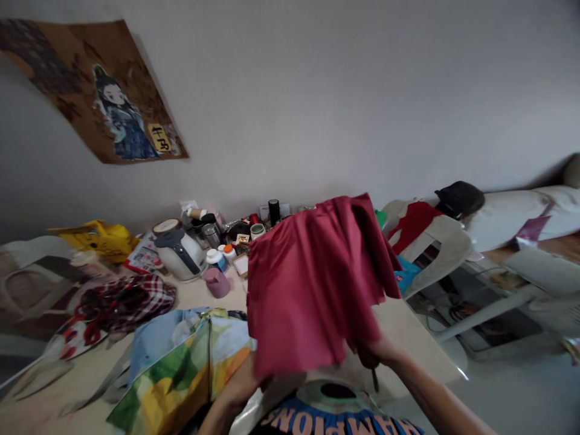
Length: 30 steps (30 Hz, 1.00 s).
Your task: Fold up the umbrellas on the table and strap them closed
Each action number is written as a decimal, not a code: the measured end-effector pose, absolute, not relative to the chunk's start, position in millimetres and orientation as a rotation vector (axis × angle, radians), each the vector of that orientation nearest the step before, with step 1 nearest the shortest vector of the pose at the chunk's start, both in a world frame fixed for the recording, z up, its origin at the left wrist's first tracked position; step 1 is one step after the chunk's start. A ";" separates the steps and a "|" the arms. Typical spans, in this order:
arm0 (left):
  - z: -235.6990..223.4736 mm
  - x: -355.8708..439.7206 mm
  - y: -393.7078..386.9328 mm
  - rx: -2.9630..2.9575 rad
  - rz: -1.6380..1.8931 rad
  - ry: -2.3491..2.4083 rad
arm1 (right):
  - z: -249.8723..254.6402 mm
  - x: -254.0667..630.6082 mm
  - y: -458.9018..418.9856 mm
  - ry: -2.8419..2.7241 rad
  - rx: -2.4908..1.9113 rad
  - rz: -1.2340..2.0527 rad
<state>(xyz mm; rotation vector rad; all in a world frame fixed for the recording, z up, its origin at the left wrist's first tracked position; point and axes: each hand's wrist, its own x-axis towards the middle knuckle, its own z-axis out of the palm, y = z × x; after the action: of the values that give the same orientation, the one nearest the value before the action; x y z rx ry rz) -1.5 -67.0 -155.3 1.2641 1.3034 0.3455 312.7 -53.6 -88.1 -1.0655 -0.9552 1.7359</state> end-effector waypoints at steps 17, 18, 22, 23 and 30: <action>-151.2 48.6 -65.0 1.163 0.445 1.026 | -53.3 324.3 -74.4 -0.305 -0.431 1.915; -149.7 51.3 -63.9 1.171 0.438 1.015 | -46.8 326.3 -76.5 -0.233 -0.405 1.885; -147.6 59.2 -62.4 1.163 0.419 0.976 | -40.7 342.2 -87.5 -0.229 -0.347 1.721; -148.5 60.2 -62.9 1.160 0.418 0.973 | -42.8 345.9 -87.8 -0.292 -0.391 1.685; -155.2 60.8 -65.8 1.130 0.429 1.006 | -33.2 353.1 -64.7 -0.279 -1.012 1.585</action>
<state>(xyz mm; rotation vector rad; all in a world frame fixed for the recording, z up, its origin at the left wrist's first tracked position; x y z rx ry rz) 60.8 -65.8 -155.2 1.1296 1.0058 0.4294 353.1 -64.7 -33.2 -1.0121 -0.2786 1.5854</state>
